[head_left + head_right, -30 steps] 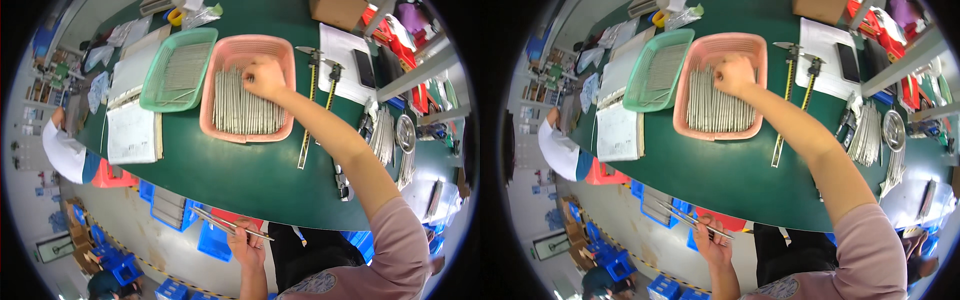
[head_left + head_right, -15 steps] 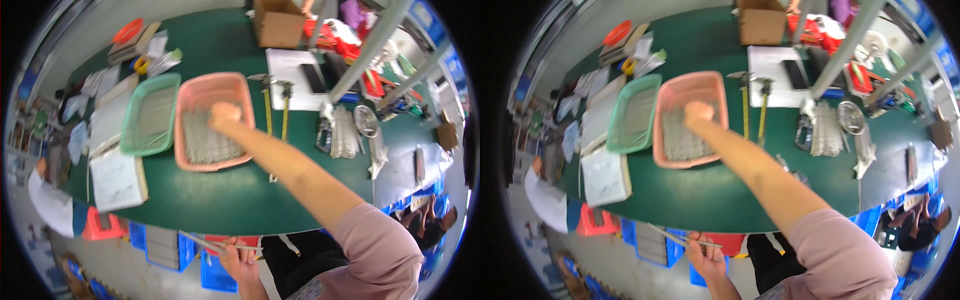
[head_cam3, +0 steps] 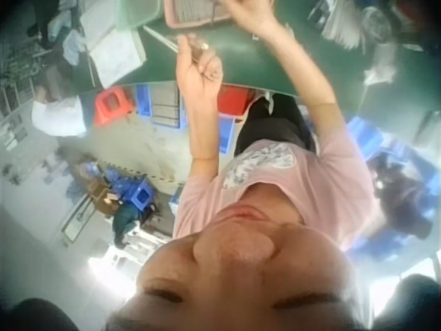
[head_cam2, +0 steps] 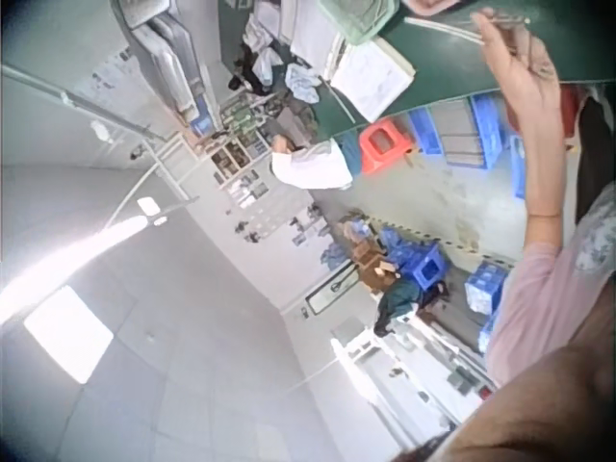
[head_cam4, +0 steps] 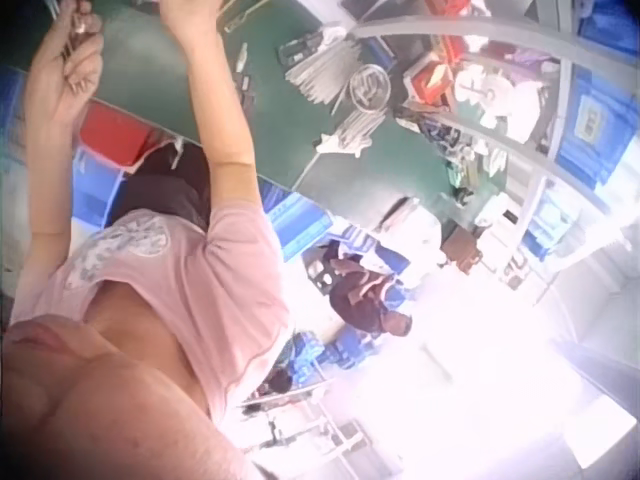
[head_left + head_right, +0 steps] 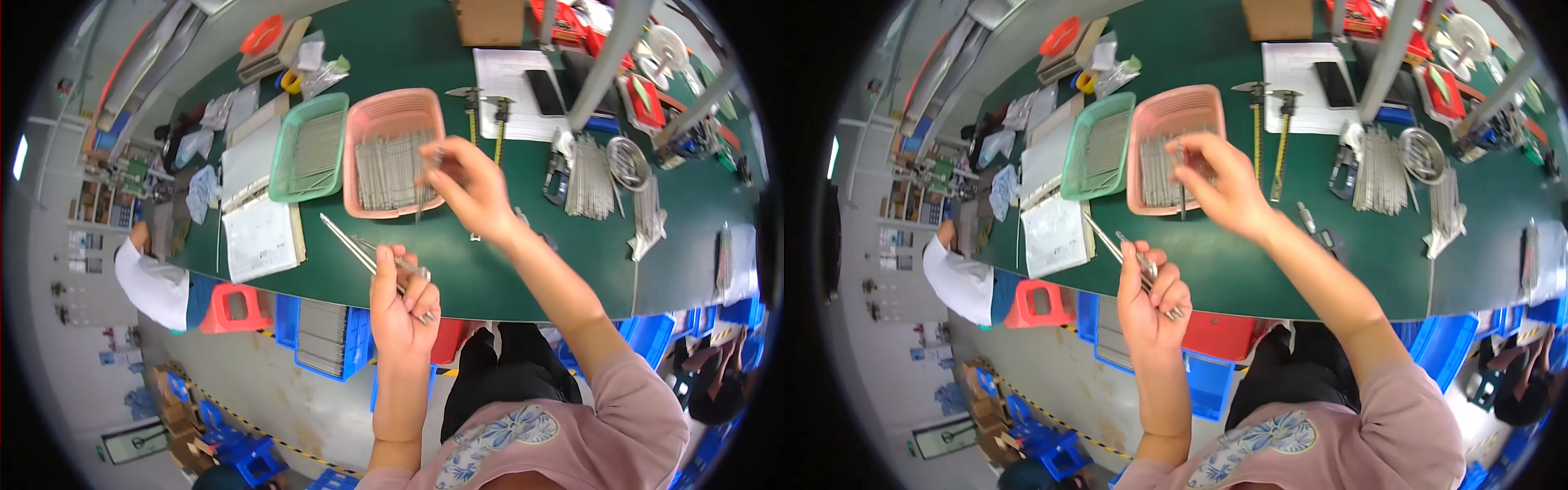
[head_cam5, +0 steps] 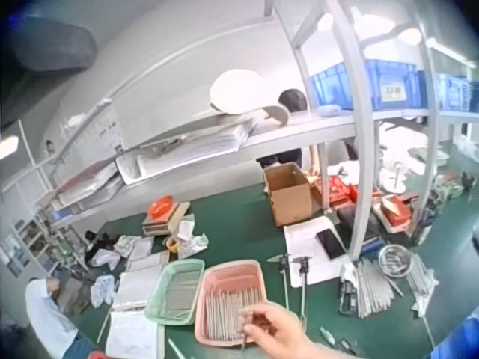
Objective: The person retrieves metal rods from blue plastic bins and measures them using a digital caliper. They handle the rods one by one, taking measurements and placing them into pink and green baskets on the table. The person also moves the bins and caliper between different locations on the workbench.
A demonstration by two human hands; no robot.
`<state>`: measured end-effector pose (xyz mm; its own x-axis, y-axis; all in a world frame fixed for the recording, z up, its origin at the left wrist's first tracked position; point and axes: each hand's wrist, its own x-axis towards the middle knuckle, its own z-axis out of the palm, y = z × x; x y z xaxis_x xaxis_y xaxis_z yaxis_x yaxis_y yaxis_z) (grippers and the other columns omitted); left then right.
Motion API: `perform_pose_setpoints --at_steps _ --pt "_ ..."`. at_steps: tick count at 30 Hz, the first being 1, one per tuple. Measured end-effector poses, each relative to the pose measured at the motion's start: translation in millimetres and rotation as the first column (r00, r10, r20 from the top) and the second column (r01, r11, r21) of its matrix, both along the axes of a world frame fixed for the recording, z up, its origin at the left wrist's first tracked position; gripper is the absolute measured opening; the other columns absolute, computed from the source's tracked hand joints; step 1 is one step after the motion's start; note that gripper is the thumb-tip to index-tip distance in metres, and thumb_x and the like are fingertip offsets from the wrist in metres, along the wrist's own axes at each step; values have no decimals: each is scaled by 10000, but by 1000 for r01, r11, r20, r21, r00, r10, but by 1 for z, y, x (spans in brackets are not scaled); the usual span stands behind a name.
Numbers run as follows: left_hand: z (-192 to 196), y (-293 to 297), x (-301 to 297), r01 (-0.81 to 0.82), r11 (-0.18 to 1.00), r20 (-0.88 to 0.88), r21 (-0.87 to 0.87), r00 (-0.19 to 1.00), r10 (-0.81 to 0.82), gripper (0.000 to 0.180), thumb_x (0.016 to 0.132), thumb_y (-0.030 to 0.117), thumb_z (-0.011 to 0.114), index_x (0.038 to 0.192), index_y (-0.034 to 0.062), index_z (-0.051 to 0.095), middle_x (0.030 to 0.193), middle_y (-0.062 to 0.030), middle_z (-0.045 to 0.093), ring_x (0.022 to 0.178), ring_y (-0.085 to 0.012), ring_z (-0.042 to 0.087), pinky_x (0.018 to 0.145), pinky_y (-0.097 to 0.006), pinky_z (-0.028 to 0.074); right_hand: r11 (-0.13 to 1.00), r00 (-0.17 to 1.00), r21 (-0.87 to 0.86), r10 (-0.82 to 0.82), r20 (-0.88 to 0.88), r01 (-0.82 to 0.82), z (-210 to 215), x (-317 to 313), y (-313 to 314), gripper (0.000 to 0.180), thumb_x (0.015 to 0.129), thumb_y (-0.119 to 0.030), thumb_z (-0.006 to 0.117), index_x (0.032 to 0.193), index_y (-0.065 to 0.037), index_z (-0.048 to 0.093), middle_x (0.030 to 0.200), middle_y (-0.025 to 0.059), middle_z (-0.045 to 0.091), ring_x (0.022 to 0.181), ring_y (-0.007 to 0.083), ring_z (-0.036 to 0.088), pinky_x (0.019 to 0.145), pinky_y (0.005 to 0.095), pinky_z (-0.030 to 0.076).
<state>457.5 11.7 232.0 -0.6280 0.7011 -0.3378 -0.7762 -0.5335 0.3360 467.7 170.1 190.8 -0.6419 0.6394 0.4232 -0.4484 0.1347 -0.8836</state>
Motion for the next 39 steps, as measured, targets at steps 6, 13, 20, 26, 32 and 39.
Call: perform_pose_setpoints --at_steps 6,13,20,26,32,39 --pt "47 59 60 245 967 -97 65 966 -238 238 913 248 443 937 44 564 787 -34 579 397 -31 289 339 -163 239 857 957 428 -245 -152 288 71 131 -4 180 679 57 632 844 -7 601 809 95 580 746 167 600 601 258 491" --pt "85 76 122 287 958 -483 -33 834 -266 223 903 234 466 988 46 551 865 -58 610 413 -18 298 346 -158 237 974 890 -146 -217 -401 172 92 183 -10 157 756 62 590 906 24 569 853 100 581 769 151 597 686 272 511" --pt "100 70 147 179 979 -617 -97 761 -200 213 893 189 485 1032 36 533 780 -48 546 417 2 275 362 -156 203 935 823 -354 -215 -526 18 101 200 -19 189 757 40 618 938 33 564 875 82 602 813 141 599 709 266 514" --pt "111 69 155 65 988 -684 -143 715 -146 203 878 193 508 1005 36 531 637 17 472 413 0 247 374 -168 181 894 794 -447 -248 -555 -32 110 191 -26 147 716 26 652 818 11 548 812 135 586 754 205 615 690 312 517" --pt "110 68 150 39 991 -731 -129 672 -122 205 862 216 529 980 49 524 684 -11 515 438 -3 283 389 -161 213 901 798 -434 -246 -550 -22 110 185 -27 143 713 20 658 791 -3 541 796 127 586 752 204 615 681 312 517" --pt "112 65 146 6 994 -763 -113 640 -90 203 858 215 534 977 51 520 705 -20 518 451 -8 300 393 -158 228 903 786 -424 -211 -581 -71 114 179 -28 145 713 4 665 783 0 539 787 128 584 757 211 614 670 312 520"
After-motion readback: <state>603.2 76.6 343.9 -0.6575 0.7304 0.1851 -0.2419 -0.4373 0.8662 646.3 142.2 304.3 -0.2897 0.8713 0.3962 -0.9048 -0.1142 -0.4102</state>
